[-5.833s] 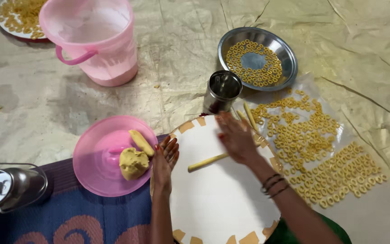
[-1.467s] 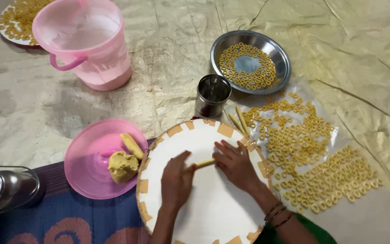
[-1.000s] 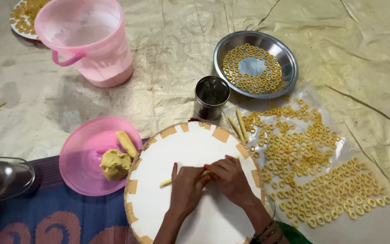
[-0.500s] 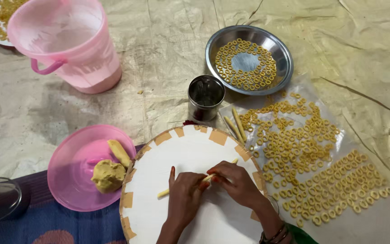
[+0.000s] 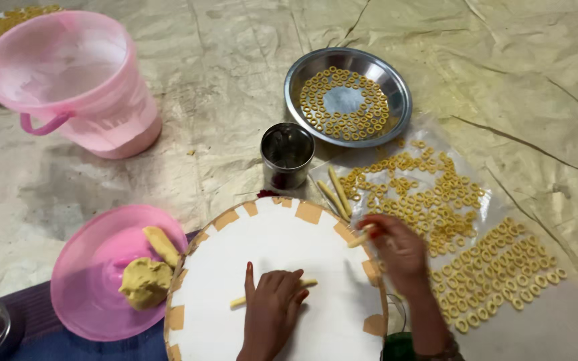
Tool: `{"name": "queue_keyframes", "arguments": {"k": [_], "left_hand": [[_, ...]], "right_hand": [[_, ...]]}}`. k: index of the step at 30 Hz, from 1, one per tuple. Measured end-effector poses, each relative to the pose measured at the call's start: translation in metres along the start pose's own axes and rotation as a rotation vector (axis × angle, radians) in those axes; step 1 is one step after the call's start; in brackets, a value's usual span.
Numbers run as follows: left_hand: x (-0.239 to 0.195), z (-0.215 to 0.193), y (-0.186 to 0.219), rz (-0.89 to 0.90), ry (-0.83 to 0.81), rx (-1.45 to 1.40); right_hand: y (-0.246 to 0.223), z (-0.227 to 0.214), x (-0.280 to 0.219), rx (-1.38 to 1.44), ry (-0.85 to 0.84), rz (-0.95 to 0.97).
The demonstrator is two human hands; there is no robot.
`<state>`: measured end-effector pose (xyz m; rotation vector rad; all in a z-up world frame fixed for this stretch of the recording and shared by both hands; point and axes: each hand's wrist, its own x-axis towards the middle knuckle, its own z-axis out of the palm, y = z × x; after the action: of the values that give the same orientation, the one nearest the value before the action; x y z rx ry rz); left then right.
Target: The person rolls a piece of dough into a thin cylindrical shape on a round board using both hands. The dough is repeatedly rolled back and forth to elongate it, and the person occasionally adjusts its position on the board.
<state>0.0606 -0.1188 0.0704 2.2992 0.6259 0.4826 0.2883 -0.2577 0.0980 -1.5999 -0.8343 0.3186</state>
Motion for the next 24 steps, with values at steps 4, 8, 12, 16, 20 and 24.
{"name": "queue_keyframes", "arguments": {"k": [4,8,12,16,20,24], "left_hand": [[0.001,0.006,-0.001,0.026,0.022,0.043],[0.000,0.006,-0.009,0.056,0.079,0.081],[-0.001,-0.001,-0.015,0.013,0.117,0.058],[0.000,-0.006,-0.016,-0.008,0.120,0.081],[0.001,-0.007,-0.017,-0.030,0.132,0.080],[0.002,-0.011,-0.023,-0.039,0.166,0.122]], "right_hand": [[-0.006,-0.032,0.005,0.046,0.238,-0.006],[0.009,-0.053,0.021,-0.138,0.351,0.168],[0.054,-0.055,0.033,0.279,0.423,0.243],[0.095,-0.061,0.035,0.638,0.485,0.318],[0.118,-0.063,0.037,0.784,0.454,0.331],[0.126,-0.060,0.038,0.798,0.445,0.370]]}}
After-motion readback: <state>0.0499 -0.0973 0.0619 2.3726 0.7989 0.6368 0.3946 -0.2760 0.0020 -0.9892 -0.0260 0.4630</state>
